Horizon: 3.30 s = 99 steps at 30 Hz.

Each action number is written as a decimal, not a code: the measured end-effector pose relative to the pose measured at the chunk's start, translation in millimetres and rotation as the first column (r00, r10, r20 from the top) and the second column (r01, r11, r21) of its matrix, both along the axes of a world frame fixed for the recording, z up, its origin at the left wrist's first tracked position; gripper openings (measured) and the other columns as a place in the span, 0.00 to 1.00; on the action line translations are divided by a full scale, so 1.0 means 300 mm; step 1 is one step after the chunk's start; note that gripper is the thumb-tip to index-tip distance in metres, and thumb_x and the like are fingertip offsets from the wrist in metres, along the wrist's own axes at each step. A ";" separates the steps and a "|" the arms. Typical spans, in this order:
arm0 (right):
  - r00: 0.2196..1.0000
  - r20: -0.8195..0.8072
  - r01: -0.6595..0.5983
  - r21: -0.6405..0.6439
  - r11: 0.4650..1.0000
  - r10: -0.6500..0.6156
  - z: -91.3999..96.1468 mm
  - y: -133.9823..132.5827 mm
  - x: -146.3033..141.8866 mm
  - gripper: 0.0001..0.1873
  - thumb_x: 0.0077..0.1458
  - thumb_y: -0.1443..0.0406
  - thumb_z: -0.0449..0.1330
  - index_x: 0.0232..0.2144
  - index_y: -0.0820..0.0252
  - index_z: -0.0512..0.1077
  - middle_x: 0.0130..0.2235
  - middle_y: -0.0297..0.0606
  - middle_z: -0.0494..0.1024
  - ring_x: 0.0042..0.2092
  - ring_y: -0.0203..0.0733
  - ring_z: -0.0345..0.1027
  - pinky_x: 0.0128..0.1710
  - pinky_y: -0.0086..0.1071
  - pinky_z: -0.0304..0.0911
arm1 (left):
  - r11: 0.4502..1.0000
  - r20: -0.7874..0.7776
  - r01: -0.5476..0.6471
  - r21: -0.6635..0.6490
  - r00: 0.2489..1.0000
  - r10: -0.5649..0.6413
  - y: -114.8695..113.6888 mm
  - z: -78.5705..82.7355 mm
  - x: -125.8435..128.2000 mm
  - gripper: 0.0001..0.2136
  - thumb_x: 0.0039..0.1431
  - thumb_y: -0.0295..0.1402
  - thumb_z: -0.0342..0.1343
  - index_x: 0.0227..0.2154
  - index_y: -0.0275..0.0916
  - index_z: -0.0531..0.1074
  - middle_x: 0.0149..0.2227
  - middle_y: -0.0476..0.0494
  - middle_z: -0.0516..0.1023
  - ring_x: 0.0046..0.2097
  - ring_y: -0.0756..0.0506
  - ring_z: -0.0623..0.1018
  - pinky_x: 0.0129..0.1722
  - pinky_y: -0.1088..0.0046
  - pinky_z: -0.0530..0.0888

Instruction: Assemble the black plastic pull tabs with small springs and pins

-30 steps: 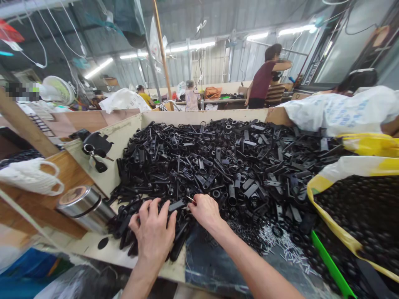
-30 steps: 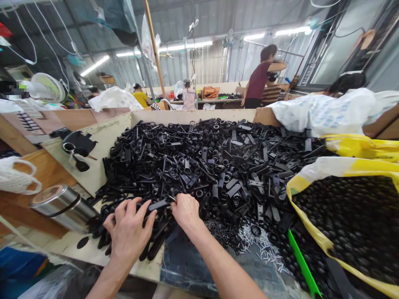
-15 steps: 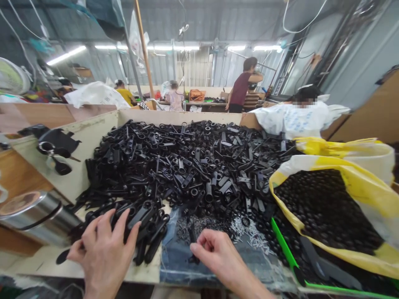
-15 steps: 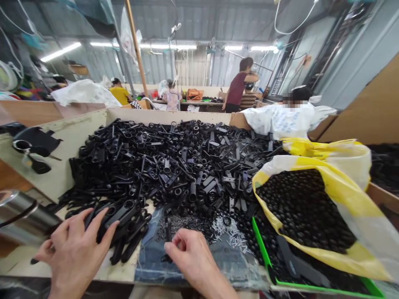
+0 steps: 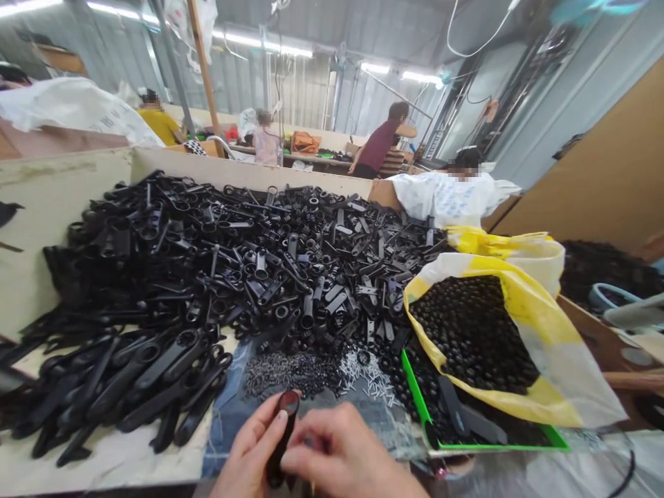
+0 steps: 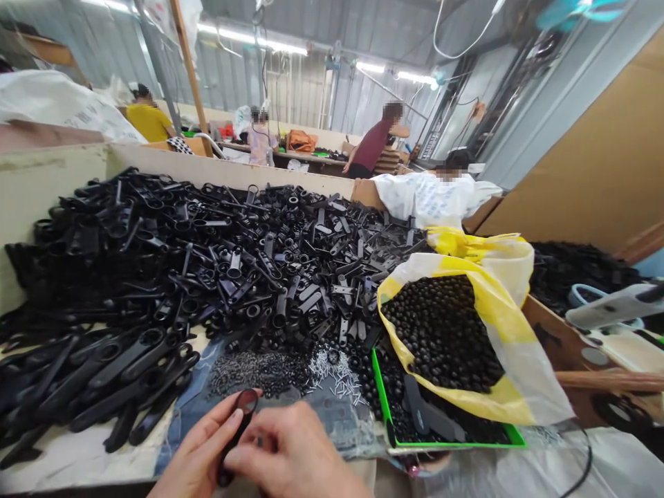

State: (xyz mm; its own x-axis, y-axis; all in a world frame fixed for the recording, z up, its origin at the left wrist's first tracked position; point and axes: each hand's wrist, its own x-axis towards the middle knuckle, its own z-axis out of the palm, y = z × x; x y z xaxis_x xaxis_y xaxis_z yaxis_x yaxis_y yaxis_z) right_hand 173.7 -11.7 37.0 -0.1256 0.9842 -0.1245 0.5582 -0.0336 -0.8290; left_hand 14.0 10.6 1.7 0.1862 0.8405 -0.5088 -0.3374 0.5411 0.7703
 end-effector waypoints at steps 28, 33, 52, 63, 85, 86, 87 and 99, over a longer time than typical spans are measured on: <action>0.939 -0.337 0.174 0.272 0.946 -0.076 -0.038 -0.062 0.051 0.10 0.64 0.62 0.65 0.46 0.47 0.84 0.34 0.33 0.79 0.31 0.36 0.71 0.30 0.26 0.65 | 0.929 -0.077 0.356 0.099 0.934 -0.349 -0.033 0.024 -0.027 0.21 0.51 0.44 0.72 0.43 0.39 0.74 0.34 0.49 0.77 0.25 0.51 0.76 0.19 0.77 0.74; 0.974 -0.211 0.163 0.369 0.915 -0.088 -0.094 -0.084 0.029 0.05 0.64 0.66 0.65 0.40 0.53 0.81 0.32 0.31 0.80 0.26 0.35 0.67 0.27 0.26 0.63 | 0.907 -0.239 0.390 0.158 0.907 -0.348 -0.048 -0.002 -0.031 0.16 0.56 0.42 0.63 0.43 0.38 0.73 0.32 0.48 0.79 0.21 0.54 0.71 0.19 0.79 0.67; 0.991 0.061 -0.135 0.576 0.806 0.122 -0.100 -0.105 0.039 0.08 0.70 0.71 0.57 0.43 0.60 0.78 0.34 0.38 0.78 0.30 0.36 0.75 0.28 0.24 0.69 | 0.799 -0.661 0.585 0.136 0.655 -0.367 -0.097 0.045 -0.080 0.17 0.56 0.37 0.60 0.48 0.43 0.81 0.44 0.43 0.86 0.48 0.39 0.81 0.50 0.66 0.75; 0.990 -0.111 -0.037 0.427 0.903 0.093 -0.101 -0.149 0.057 0.15 0.68 0.63 0.63 0.55 0.52 0.77 0.33 0.33 0.76 0.27 0.35 0.71 0.26 0.24 0.68 | 0.677 -0.477 0.712 0.185 0.667 -0.572 -0.108 0.107 -0.109 0.11 0.64 0.33 0.55 0.46 0.43 0.80 0.40 0.47 0.85 0.44 0.43 0.81 0.47 0.69 0.74; 0.929 -0.362 0.110 0.079 0.991 -0.075 -0.144 -0.076 0.002 0.16 0.67 0.55 0.62 0.38 0.56 0.85 0.34 0.39 0.79 0.35 0.41 0.73 0.34 0.31 0.68 | 0.783 -0.183 0.617 -0.079 0.763 -0.620 -0.096 0.081 -0.098 0.27 0.58 0.43 0.60 0.56 0.33 0.69 0.25 0.53 0.73 0.24 0.51 0.69 0.29 0.73 0.68; 0.932 -0.355 0.101 0.071 0.992 -0.070 -0.143 -0.078 0.001 0.16 0.67 0.55 0.61 0.39 0.57 0.85 0.34 0.39 0.79 0.34 0.41 0.73 0.34 0.31 0.67 | 0.787 -0.135 0.612 -0.074 0.776 -0.616 -0.097 0.080 -0.098 0.27 0.58 0.45 0.60 0.56 0.32 0.69 0.24 0.53 0.73 0.23 0.52 0.69 0.28 0.73 0.68; 0.935 -0.348 0.088 0.066 0.994 -0.060 -0.142 -0.080 0.001 0.16 0.68 0.55 0.60 0.40 0.56 0.85 0.35 0.39 0.79 0.35 0.41 0.73 0.34 0.31 0.67 | 0.793 -0.093 0.605 -0.073 0.788 -0.609 -0.097 0.077 -0.099 0.28 0.58 0.46 0.61 0.55 0.32 0.69 0.23 0.53 0.74 0.22 0.52 0.69 0.26 0.74 0.67; 0.956 -0.267 -0.097 0.097 0.991 0.120 -0.132 -0.093 0.020 0.15 0.68 0.61 0.61 0.54 0.53 0.81 0.37 0.35 0.76 0.34 0.38 0.68 0.35 0.31 0.66 | 0.839 0.098 0.515 -0.175 0.857 -0.506 -0.103 0.054 -0.126 0.24 0.53 0.47 0.67 0.46 0.35 0.73 0.21 0.53 0.75 0.16 0.58 0.57 0.19 0.77 0.48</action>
